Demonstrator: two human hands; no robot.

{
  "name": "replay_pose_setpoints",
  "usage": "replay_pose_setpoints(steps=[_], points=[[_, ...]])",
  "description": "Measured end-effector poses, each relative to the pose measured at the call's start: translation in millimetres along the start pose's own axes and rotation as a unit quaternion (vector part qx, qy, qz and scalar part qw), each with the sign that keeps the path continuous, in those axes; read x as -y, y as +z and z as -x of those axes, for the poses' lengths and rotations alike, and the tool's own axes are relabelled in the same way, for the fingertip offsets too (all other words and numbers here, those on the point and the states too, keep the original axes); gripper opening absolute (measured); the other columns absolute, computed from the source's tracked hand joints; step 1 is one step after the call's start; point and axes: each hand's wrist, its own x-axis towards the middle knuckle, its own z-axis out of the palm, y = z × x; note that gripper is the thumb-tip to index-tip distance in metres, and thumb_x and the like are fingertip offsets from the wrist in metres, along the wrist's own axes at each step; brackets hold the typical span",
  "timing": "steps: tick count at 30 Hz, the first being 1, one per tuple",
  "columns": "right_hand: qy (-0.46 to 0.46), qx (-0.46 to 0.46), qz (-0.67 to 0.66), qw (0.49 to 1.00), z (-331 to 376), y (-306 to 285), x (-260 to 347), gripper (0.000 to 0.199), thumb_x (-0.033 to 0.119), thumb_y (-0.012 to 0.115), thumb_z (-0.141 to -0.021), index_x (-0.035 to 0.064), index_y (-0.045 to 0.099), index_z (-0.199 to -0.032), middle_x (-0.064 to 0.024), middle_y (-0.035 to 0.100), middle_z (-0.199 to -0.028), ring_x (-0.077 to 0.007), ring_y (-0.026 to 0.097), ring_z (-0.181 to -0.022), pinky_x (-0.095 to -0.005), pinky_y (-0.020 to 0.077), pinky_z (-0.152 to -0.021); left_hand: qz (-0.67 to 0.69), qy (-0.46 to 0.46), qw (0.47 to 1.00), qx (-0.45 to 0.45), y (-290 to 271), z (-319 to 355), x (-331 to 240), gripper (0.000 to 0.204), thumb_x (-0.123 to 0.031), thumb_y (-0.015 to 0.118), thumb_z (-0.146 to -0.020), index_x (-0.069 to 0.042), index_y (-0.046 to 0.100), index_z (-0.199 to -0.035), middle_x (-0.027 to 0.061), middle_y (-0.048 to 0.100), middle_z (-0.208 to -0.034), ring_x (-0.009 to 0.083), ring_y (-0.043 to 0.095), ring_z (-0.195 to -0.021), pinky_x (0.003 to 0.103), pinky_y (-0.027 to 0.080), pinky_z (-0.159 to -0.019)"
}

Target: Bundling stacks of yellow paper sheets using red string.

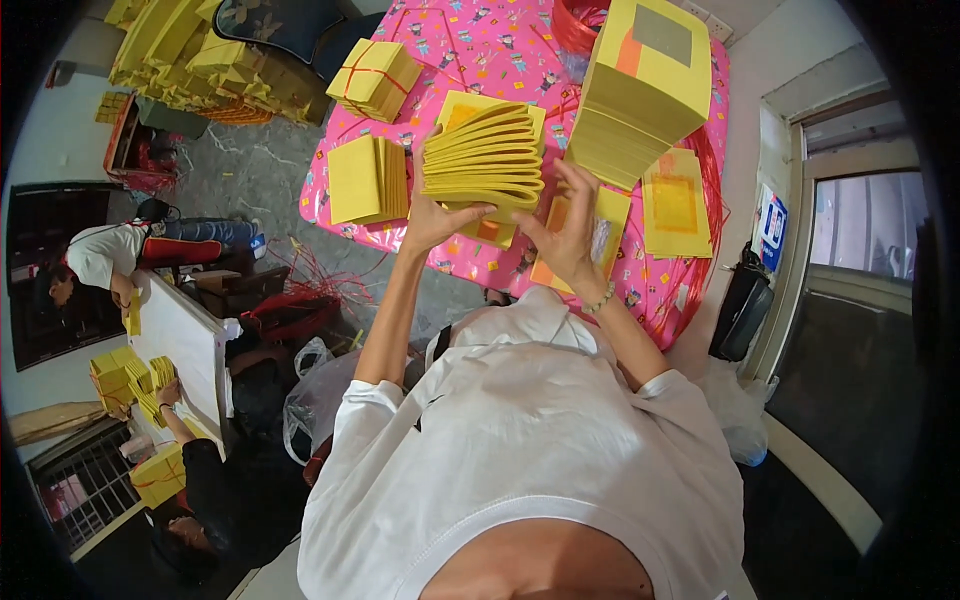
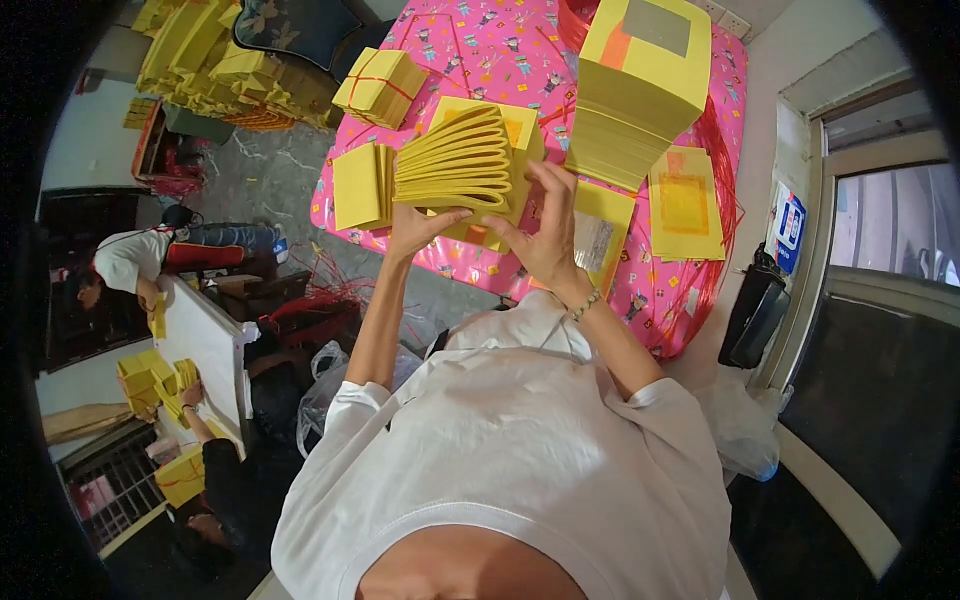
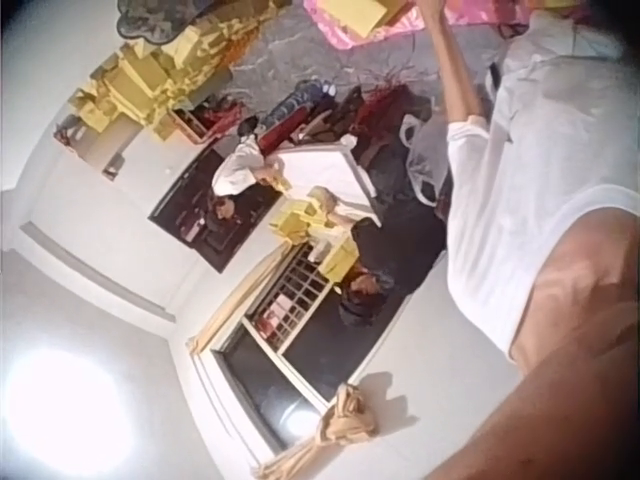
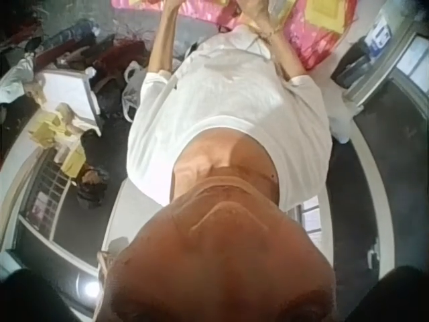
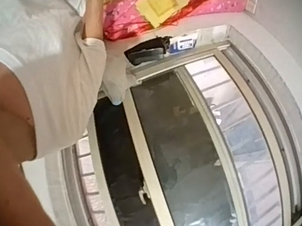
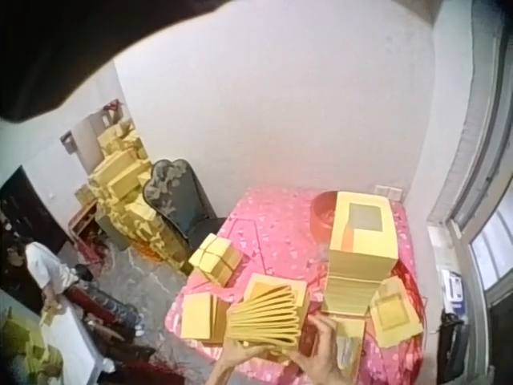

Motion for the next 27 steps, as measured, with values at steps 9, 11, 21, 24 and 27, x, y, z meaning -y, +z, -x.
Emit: replay_pose_setpoints(steps=[9,11,21,24,27], points=[[-0.026,0.086,0.006,0.996,-6,14,-10,0.085,0.04,0.065,-0.083,-0.0022,0.018,-0.14,-0.0225,0.029,-0.138,-0.0382,0.03,-0.128,-0.0454,0.028,-0.106,-0.03,0.008,0.999,0.037,0,-1,-4,0.086,-0.015,0.086,-0.06,0.002,0.037,-0.128,0.0122,0.058,-0.115,0.0207,0.057,-0.106,0.034,0.046,-0.092],[-0.013,0.061,-0.024,0.998,-3,11,-6,0.082,0.038,0.066,-0.083,-0.0023,0.021,-0.139,-0.0222,0.032,-0.135,-0.038,0.032,-0.126,-0.045,0.0296,-0.104,-0.059,0.017,0.997,0.049,0,-1,-1,0.078,-0.013,0.086,-0.061,0.002,0.042,-0.124,0.0112,0.06,-0.111,0.0198,0.059,-0.102,0.033,0.047,-0.091],[-0.053,-0.071,0.02,0.996,8,0,2,0.046,0.017,0.076,-0.074,0.0016,0.051,-0.108,-0.0146,0.052,-0.103,-0.0301,0.053,-0.096,-0.0369,0.0446,-0.082,-0.031,-0.004,0.999,0.03,4,2,-9,0.061,-0.011,0.083,-0.064,0.002,0.052,-0.114,0.0101,0.064,-0.106,0.0187,0.061,-0.097,0.033,0.048,-0.088],[-0.048,-0.058,0.016,0.997,8,2,1,0.043,0.015,0.076,-0.073,0.0025,0.051,-0.106,-0.014,0.054,-0.102,-0.0303,0.054,-0.094,-0.0372,0.045,-0.08,-0.037,0.01,0.999,0.024,4,1,-10,0.057,-0.009,0.082,-0.064,0.003,0.054,-0.113,0.0099,0.064,-0.104,0.0186,0.061,-0.097,0.033,0.049,-0.087],[-0.044,-0.046,0.014,0.998,6,0,0,0.041,0.013,0.076,-0.073,0.0032,0.051,-0.104,-0.0141,0.054,-0.103,-0.0309,0.054,-0.094,-0.038,0.0451,-0.08,-0.048,0.021,0.998,0.024,5,0,-13,0.055,-0.007,0.081,-0.064,0.003,0.055,-0.112,0.0099,0.064,-0.104,0.0188,0.061,-0.097,0.033,0.049,-0.087]])
